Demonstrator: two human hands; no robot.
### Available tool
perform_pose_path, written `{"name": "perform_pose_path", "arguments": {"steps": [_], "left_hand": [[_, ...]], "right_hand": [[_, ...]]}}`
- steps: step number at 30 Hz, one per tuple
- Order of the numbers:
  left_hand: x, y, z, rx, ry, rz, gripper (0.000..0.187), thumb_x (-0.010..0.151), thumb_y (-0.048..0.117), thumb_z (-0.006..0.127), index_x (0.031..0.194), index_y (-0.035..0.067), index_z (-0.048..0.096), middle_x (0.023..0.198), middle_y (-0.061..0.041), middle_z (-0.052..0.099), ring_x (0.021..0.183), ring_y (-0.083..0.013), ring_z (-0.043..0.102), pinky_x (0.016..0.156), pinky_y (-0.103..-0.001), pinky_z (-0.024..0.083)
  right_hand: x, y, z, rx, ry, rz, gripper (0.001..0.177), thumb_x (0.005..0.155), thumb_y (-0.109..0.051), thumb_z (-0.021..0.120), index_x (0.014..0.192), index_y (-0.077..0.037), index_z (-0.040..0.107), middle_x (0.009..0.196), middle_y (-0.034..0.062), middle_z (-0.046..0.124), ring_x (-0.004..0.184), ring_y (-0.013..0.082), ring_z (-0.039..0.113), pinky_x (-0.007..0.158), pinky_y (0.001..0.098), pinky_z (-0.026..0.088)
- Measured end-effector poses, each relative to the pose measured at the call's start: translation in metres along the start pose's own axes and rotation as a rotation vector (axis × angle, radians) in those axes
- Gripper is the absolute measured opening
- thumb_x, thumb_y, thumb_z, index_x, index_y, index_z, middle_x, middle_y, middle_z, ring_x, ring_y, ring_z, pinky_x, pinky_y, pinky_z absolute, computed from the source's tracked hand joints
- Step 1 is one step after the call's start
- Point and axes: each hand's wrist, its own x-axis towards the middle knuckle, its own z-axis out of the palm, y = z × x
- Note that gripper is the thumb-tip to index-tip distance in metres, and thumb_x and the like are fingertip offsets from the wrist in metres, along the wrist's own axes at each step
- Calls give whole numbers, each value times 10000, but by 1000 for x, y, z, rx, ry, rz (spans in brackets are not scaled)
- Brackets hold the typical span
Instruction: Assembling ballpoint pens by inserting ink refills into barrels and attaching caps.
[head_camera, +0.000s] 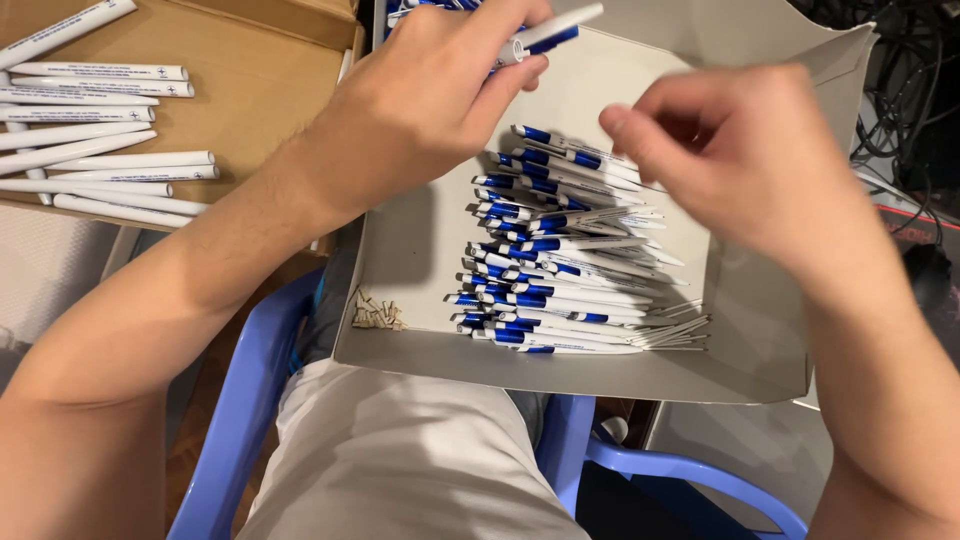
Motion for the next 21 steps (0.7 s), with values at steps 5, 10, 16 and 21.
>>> {"name": "perform_pose_path", "arguments": {"steps": [5, 10, 16, 21], "left_hand": [[2, -2, 5, 256, 61, 27, 176, 1168, 132, 564, 1321, 54, 525, 970, -80, 605, 646, -341, 442, 720, -403, 410], [9, 0, -3, -123, -77, -75, 103, 1107, 39, 577, 1172, 14, 501, 605, -112, 472, 517, -313, 480, 534, -441, 311], [11, 4, -11, -152, -143, -217, 79, 1094, 93, 542, 1130, 65, 478, 549, -76, 449, 472, -260, 430, 495, -411, 280], [11, 4, -8, -145, -141, -211, 132, 1080, 90, 578, 1113, 69, 452, 576, -108, 477, 525, -334, 465, 520, -435, 308]], "right_hand": [[8, -11, 59, 78, -203, -379, 93, 944, -155, 712, 946, -112, 794, 882, 26, 795, 802, 198, 721, 825, 377, 529], [10, -39, 118, 147, -81, -924, 258, 1028, 35, 452, 797, -47, 530, 711, 87, 448, 655, 307, 440, 719, 406, 384], [17, -49, 151, -201, -15, -1029, 121, 859, 31, 730, 856, -79, 681, 796, 34, 593, 809, 283, 555, 788, 359, 469], [18, -54, 154, -249, 54, -1044, 180, 887, 33, 709, 808, -114, 640, 788, 13, 585, 801, 262, 558, 775, 339, 465]]}}
